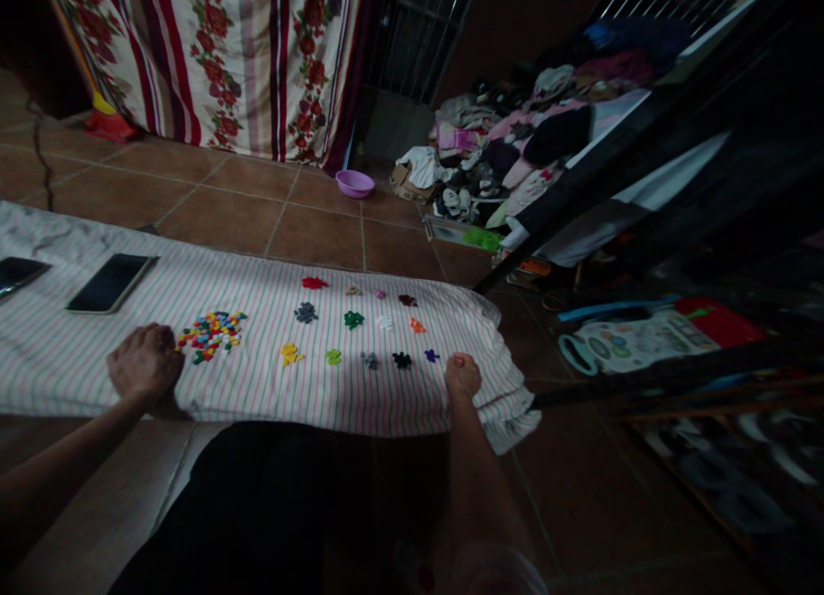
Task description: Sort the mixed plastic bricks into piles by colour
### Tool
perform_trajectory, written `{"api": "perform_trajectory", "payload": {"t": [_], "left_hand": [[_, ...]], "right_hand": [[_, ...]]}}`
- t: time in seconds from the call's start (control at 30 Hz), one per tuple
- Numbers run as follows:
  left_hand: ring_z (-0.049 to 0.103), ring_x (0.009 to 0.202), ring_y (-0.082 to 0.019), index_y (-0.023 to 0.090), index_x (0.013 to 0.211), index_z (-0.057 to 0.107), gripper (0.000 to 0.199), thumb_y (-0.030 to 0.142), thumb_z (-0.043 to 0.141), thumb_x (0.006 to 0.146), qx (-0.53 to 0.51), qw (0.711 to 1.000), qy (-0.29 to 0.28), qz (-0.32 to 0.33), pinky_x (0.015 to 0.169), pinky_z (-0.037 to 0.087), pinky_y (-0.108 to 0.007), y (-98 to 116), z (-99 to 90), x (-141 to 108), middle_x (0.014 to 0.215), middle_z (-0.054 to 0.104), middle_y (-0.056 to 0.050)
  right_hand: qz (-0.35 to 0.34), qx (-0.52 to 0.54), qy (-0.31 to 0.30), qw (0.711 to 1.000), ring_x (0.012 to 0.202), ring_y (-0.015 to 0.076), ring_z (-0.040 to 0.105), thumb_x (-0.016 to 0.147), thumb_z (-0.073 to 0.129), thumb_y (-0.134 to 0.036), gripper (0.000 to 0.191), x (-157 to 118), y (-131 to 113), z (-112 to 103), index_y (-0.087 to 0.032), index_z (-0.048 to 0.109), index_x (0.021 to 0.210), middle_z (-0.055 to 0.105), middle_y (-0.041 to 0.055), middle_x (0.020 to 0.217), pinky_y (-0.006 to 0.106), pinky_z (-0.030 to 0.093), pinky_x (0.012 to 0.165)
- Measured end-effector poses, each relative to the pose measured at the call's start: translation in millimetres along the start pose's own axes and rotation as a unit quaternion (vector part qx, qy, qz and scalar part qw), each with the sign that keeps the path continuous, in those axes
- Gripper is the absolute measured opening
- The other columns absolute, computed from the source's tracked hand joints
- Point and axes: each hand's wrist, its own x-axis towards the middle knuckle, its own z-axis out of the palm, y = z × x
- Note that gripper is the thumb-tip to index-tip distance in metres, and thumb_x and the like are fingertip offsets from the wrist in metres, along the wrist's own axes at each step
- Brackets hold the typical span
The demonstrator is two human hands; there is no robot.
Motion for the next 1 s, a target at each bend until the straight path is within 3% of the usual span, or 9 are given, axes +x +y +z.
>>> {"api": "perform_trajectory", "payload": {"t": [0.33, 0.63, 0.73, 0.83, 1.0], "left_hand": [[0.045, 0.127, -0.033, 0.019, 0.118, 0.055, 0.040, 0.024, 0.049, 0.079, -0.036, 0.999, 0.031, 0.006, 0.097, 0.033, -0.047, -4, 6.8, 1, 0.132, 0.055, -0.017], [0.043, 0.130, -0.029, 0.016, 0.118, 0.056, 0.041, 0.024, 0.048, 0.078, -0.031, 0.999, 0.014, -0.008, 0.102, 0.031, -0.042, 0, 1.2, 0, 0.136, 0.054, -0.014], [0.042, 0.129, -0.028, 0.017, 0.118, 0.056, 0.041, 0.024, 0.047, 0.078, -0.033, 0.999, 0.015, -0.015, 0.102, 0.030, -0.042, 1, 1.5, 0, 0.135, 0.054, -0.013], [0.043, 0.128, -0.027, 0.018, 0.117, 0.056, 0.041, 0.024, 0.048, 0.078, -0.030, 0.999, 0.016, -0.017, 0.103, 0.029, -0.041, 0, 3.1, 0, 0.133, 0.055, -0.013], [0.042, 0.129, -0.027, 0.017, 0.116, 0.056, 0.039, 0.024, 0.047, 0.079, -0.026, 1.000, 0.012, -0.009, 0.101, 0.030, -0.040, -2, 1.7, 0, 0.135, 0.054, -0.012]], "right_hand": [[-0.007, 0.003, -0.033, 0.999, 0.082, 0.0212, 0.058, 0.069, 0.049, -0.023, 0.034, -2, 0, -4, -0.017, 0.071, 0.094, 0.067, 0.0067, 0.085, 0.032, 0.043, 0.083], [-0.031, 0.069, 0.028, 0.997, 0.083, 0.0229, 0.058, 0.065, 0.046, -0.022, 0.034, -5, 8, -2, -0.016, 0.070, 0.089, 0.066, 0.0061, 0.079, 0.035, 0.047, 0.084], [-0.052, 0.071, 0.062, 0.994, 0.085, 0.0242, 0.058, 0.067, 0.044, -0.022, 0.036, -16, -3, -5, -0.014, 0.069, 0.091, 0.065, 0.0091, 0.083, 0.037, 0.047, 0.086], [-0.120, 0.074, 0.081, 0.987, 0.091, 0.0248, 0.057, 0.071, 0.040, -0.022, 0.037, -33, -25, -7, -0.012, 0.068, 0.093, 0.064, 0.0122, 0.088, 0.039, 0.047, 0.090], [-0.249, 0.140, 0.046, 0.957, 0.100, 0.0227, 0.057, 0.079, 0.038, -0.022, 0.032, -84, -75, -2, -0.015, 0.067, 0.091, 0.063, 0.0127, 0.100, 0.041, 0.047, 0.094]]}}
